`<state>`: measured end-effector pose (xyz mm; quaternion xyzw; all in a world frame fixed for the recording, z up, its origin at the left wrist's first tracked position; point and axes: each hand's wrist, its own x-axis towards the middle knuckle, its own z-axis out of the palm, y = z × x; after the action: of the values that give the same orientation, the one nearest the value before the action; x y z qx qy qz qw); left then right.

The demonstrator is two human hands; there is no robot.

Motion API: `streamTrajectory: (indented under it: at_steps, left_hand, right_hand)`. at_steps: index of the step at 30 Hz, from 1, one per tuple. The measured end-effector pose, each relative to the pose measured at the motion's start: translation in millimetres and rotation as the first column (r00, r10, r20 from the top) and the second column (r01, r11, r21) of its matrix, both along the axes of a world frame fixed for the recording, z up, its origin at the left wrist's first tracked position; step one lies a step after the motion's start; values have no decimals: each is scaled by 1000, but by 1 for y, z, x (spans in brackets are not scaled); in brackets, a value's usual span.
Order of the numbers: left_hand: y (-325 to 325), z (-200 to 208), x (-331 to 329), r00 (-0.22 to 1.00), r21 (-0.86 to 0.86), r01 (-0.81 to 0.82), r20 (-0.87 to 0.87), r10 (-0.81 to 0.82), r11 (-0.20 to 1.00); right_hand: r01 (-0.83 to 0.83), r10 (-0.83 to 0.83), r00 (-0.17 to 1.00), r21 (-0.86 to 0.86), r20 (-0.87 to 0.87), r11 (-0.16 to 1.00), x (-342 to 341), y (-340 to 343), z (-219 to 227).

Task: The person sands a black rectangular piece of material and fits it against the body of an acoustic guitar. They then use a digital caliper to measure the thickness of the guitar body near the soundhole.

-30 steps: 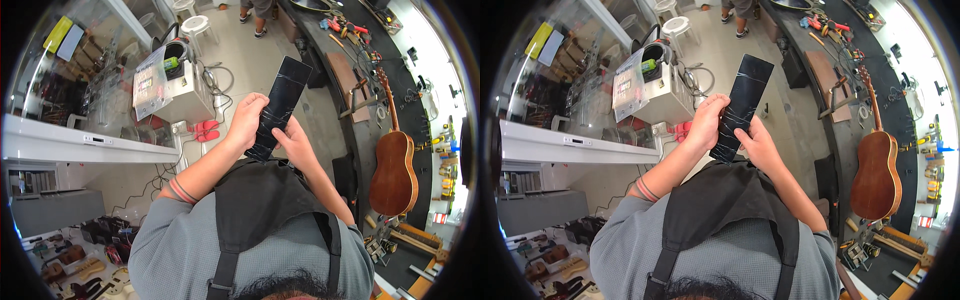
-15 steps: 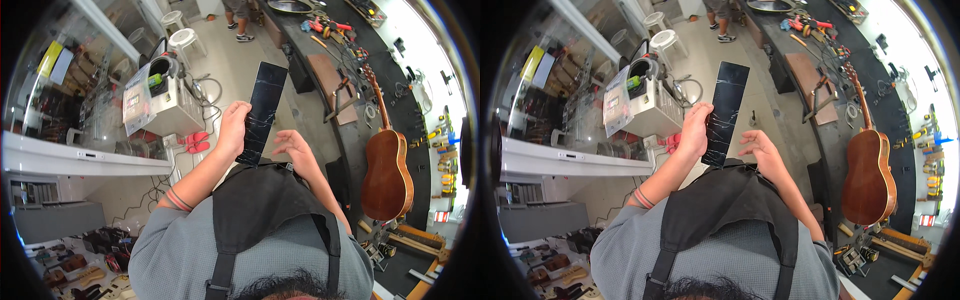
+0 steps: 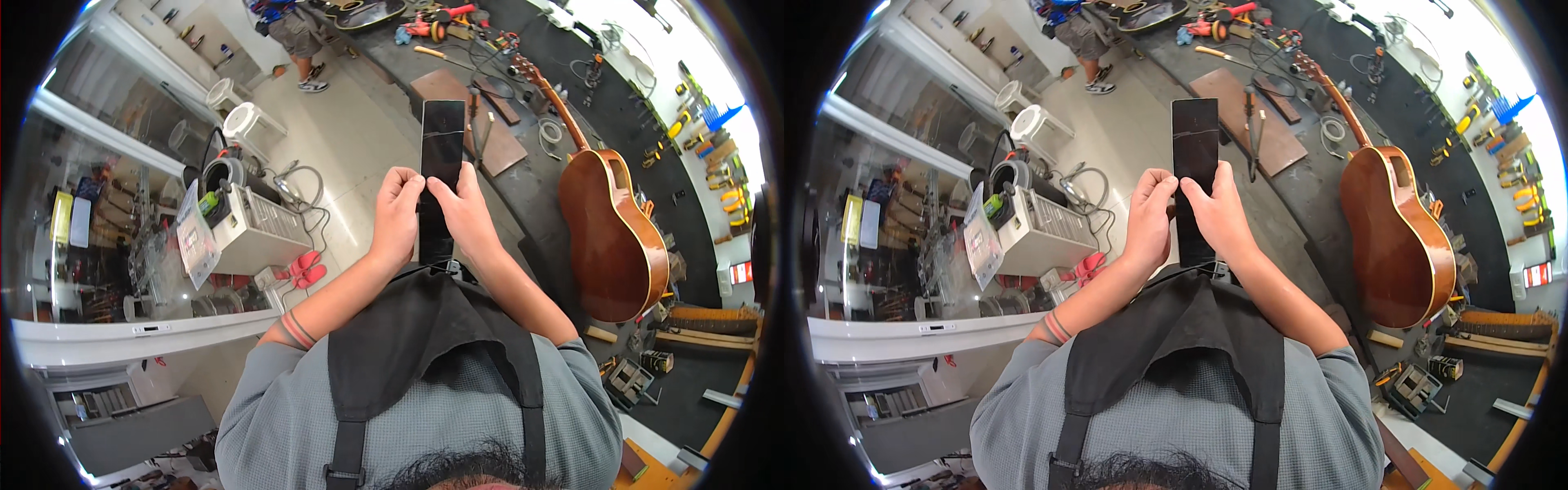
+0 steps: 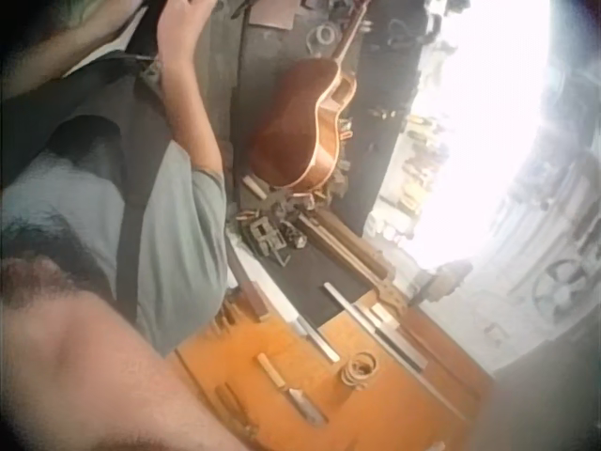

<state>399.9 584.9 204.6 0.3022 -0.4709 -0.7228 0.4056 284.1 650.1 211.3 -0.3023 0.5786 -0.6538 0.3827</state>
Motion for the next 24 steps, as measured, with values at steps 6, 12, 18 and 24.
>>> streamTrajectory:
  at_steps: [6,12,18,24]
  left_hand:
    - [31,-6,-39,986,100,143,68,-150,985]
    - [40,-20,-54,964,221,235,69,-256,946]
    - [42,-39,-53,936,292,308,76,-343,905]
    - [34,-40,-45,911,303,347,118,-396,888]
  right_hand:
    - [-37,35,995,22,94,999,-60,36,-12]
    - [59,-11,957,158,-289,986,-88,55,-30]
    - [84,144,789,337,-598,938,-101,65,-30]
    - [19,233,775,389,-588,921,-104,58,-31]
